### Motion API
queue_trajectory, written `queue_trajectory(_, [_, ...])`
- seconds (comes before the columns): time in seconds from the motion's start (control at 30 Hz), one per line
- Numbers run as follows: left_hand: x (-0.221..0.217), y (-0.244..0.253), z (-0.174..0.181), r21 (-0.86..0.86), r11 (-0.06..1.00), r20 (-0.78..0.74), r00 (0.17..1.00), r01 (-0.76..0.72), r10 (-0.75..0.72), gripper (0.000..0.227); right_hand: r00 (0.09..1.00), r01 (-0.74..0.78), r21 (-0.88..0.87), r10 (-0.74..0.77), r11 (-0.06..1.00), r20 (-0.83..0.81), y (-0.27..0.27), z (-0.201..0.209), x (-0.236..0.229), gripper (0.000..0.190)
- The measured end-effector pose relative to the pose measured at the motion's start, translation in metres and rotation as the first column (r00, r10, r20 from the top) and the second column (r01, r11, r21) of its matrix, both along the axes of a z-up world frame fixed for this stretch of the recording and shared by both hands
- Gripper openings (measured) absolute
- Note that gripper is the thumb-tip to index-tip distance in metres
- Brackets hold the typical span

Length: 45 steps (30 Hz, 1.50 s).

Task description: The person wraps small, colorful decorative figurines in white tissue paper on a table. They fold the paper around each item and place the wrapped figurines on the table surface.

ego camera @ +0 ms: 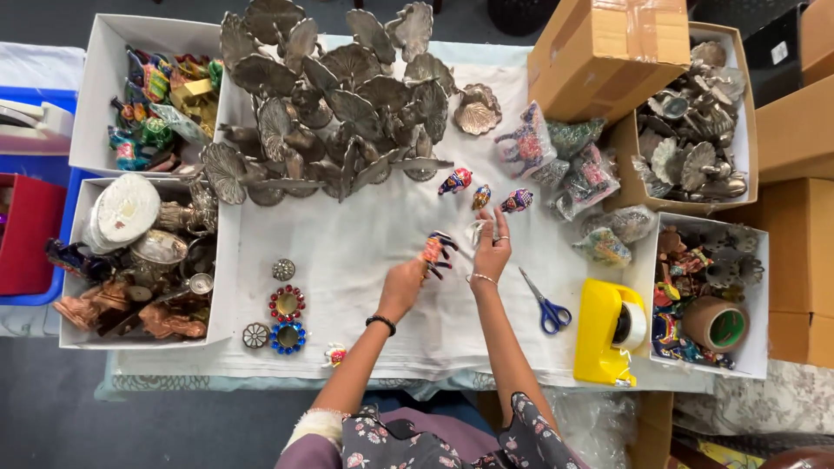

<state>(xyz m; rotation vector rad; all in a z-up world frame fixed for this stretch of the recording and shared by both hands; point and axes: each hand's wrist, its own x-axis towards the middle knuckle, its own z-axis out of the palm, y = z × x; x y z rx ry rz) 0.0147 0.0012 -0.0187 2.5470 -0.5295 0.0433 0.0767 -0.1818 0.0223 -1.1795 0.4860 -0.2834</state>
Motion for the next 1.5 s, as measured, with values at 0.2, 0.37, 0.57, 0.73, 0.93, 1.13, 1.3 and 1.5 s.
queue_trajectory(0.2, [0.011,-0.006,-0.031,-0.163,0.718,-0.720,0.579,-0.677,0.382,0.048,0.748,-0.245,-0.930,0.556,-0.275,-0.361,0.041,-0.051,-0.017,0.031])
queue_trajectory(0.37, [0.014,-0.015,-0.029,-0.067,0.727,-0.643,0.587,-0.684,0.493,0.070,0.931,-0.298,-0.950,0.194,-0.090,-0.310,0.063,-0.039,-0.011,0.055])
queue_trajectory(0.57, [0.026,-0.015,-0.036,-0.094,0.680,-0.649,0.563,-0.727,0.512,0.074,0.875,-0.377,-0.926,0.326,-0.009,-0.359,0.059,-0.003,-0.006,0.045])
queue_trajectory(0.73, [0.011,-0.009,-0.020,-0.099,0.704,-0.754,0.515,-0.703,0.408,0.077,0.896,-0.324,-0.941,0.352,0.096,-0.273,0.030,-0.074,-0.022,0.029])
queue_trajectory(0.93, [-0.025,0.004,0.079,-0.230,0.838,-0.300,0.855,-0.495,0.423,0.056,0.960,-0.272,-0.224,0.248,0.936,-0.130,-0.038,-0.067,-0.007,0.035])
queue_trajectory(1.13, [-0.015,-0.019,0.028,-0.010,0.932,0.091,0.928,-0.362,0.362,0.041,0.761,-0.353,-0.729,0.633,0.587,0.141,0.011,-0.001,-0.018,0.027])
queue_trajectory(1.3, [-0.017,-0.029,0.027,0.315,0.890,-0.054,0.930,-0.329,0.363,0.026,0.779,-0.382,-0.908,0.468,-0.174,-0.417,0.044,0.014,-0.009,0.035])
queue_trajectory(1.5, [-0.017,-0.030,-0.012,0.278,0.861,0.181,0.903,-0.427,0.389,0.023,0.877,-0.240,-0.969,0.441,0.057,-0.191,0.046,0.004,-0.046,0.050])
